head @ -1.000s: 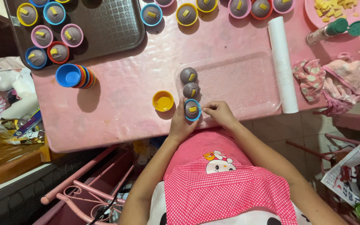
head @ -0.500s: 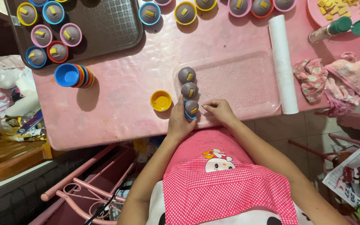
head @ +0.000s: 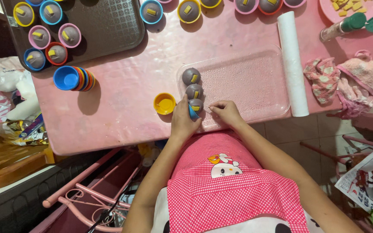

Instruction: The person repeatedly picks up small gray balls with yellow inserts from a tray and places them into colorful plastic rings. They then transfer the assembled items onto a tray, arranging them in rows. The person continues this process with multiple items throughout the clip.

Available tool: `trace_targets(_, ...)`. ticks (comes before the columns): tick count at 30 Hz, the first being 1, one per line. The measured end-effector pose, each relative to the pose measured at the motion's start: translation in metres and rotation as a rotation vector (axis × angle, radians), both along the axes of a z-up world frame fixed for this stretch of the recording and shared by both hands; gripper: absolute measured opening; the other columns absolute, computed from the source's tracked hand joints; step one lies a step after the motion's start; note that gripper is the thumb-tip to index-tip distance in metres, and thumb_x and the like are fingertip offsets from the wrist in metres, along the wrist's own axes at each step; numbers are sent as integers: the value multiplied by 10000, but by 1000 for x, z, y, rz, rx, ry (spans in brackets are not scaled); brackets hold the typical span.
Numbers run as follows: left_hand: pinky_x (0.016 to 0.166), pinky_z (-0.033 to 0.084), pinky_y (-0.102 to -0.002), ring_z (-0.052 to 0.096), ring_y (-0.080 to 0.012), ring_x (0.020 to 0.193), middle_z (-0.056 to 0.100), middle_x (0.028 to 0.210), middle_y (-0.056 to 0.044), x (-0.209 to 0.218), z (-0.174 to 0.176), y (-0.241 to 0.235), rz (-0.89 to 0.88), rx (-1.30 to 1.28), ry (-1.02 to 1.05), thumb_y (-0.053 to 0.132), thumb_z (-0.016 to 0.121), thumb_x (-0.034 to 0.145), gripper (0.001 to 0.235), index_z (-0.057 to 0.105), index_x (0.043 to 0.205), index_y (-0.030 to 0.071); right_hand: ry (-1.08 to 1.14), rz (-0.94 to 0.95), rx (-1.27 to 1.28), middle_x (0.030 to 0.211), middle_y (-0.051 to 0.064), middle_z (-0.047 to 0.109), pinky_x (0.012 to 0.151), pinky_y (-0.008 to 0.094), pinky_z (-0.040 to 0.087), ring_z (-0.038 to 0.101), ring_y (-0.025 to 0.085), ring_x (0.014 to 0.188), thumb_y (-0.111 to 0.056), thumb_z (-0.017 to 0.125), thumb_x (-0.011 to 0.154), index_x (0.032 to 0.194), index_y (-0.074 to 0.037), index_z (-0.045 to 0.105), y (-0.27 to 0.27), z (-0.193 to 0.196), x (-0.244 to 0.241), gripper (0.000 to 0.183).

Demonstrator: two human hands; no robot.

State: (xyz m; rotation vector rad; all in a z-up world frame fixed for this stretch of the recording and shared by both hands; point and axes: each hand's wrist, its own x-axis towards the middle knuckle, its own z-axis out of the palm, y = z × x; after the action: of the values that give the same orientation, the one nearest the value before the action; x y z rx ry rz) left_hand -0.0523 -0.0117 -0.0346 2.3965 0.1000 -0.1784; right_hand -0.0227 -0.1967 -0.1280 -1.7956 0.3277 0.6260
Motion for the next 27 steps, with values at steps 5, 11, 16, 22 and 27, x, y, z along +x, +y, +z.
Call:
trace_targets(5,953,414,-427,501,-360,1088,487,1173,-181,-5,9,5,10,-5,7,204,806,510,945,372,1330,23,-15,-1,-9,724,95,675,594,263,482,619,150,668,-133,683,752,898,-107,719,-6,8,-2,152)
trace_targets(11,968,391,-434,490,-368,1099,488,1146,-196,-12,14,11,41,-36,-20,202,799,512,928,381,1319,13,-24,24,-46,731,105,677,596,276,484,628,162,676,-144,683,754,900,-113,720,-4,14,-5,155)
trace_targets(16,974,383,-443,486,-377,1102,488,1141,-206,-10,14,11,46,-32,-12,202,784,526,903,385,1313,7,-27,59,-62,748,112,683,620,291,494,646,182,704,-144,680,751,909,-128,723,5,28,-5,165)
trace_targets(22,977,388,-431,489,-358,1128,495,1176,-195,-6,26,5,33,-37,80,186,786,564,867,401,1326,34,-7,56,-43,761,110,683,630,279,490,635,165,705,-157,688,744,922,-125,721,2,31,-9,184)
trace_targets(27,992,393,-393,491,-316,1147,500,1218,-127,-8,10,12,-154,-35,24,152,777,486,908,428,1324,120,-42,128,-68,813,116,688,697,301,491,648,207,782,-165,681,739,923,-136,725,-1,45,-16,191)
